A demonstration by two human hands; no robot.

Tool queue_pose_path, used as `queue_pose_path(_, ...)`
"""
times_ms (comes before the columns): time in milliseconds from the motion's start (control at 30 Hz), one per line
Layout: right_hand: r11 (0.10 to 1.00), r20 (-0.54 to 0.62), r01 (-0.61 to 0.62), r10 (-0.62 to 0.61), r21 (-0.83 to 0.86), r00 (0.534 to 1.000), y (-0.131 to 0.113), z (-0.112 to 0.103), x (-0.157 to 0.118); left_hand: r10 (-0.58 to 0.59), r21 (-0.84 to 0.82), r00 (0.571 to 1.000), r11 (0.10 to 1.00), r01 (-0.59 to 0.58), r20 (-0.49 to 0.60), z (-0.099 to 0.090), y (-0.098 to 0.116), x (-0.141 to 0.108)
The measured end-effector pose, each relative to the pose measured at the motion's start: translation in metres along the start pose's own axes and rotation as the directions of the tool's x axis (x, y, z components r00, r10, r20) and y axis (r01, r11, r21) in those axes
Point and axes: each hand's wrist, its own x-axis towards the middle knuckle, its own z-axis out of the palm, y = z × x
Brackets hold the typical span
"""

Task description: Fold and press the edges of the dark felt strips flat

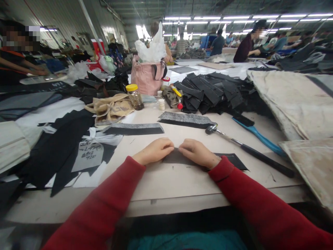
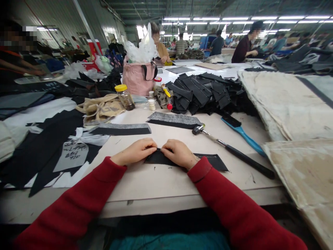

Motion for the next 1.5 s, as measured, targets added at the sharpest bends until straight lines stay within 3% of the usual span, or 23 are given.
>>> queue_pose_path(167,0.981,-0.063,0.022,-0.035,-0.194,0.997,0.003,0.005,0.002,-0.01,0.088,0.995,0.996,0.019,-0.099,0.007,-0.001,0.003)
queue_pose_path(400,0.97,-0.109,0.013,-0.04,-0.243,0.993,0.004,0.007,0.002,-0.087,-0.097,0.994,0.992,0.08,-0.066,0.014,-0.001,0.006)
queue_pose_path(567,0.966,-0.101,-0.021,-0.005,-0.258,0.995,0.007,0.003,0.002,-0.147,-0.126,0.987,0.982,0.138,-0.066,0.007,-0.008,0.005)
queue_pose_path(733,0.934,-0.084,-0.186,0.168,-0.304,0.982,0.02,-0.023,-0.016,-0.282,-0.16,0.958,0.949,0.271,-0.048,-0.01,-0.032,-0.005)
queue_pose_path(867,0.903,-0.059,-0.399,0.395,-0.161,0.917,0.037,-0.044,-0.039,-0.332,-0.172,0.939,0.934,0.313,-0.095,-0.016,-0.044,-0.01)
queue_pose_path(1000,0.866,0.04,-0.491,0.489,0.09,0.871,0.045,-0.048,-0.052,-0.325,-0.173,0.938,0.937,0.303,-0.119,-0.016,-0.046,-0.01)
queue_pose_path(1100,0.848,0.016,-0.488,0.495,0.207,0.869,0.045,-0.042,-0.053,-0.325,-0.177,0.936,0.937,0.3,-0.133,-0.014,-0.046,-0.01)
queue_pose_path(1233,0.925,-0.151,-0.365,0.377,0.104,0.914,0.043,-0.034,-0.051,-0.271,-0.096,0.942,0.962,0.257,-0.196,-0.01,-0.04,-0.009)
queue_pose_path(1300,0.944,-0.179,-0.319,0.328,0.081,0.927,0.042,-0.033,-0.051,-0.208,-0.043,0.955,0.978,0.204,-0.212,-0.009,-0.034,-0.008)
queue_pose_path(1500,0.933,-0.057,-0.333,0.343,0.132,0.938,0.033,-0.038,-0.046,-0.127,-0.037,0.96,0.992,0.121,-0.248,-0.01,-0.022,-0.007)
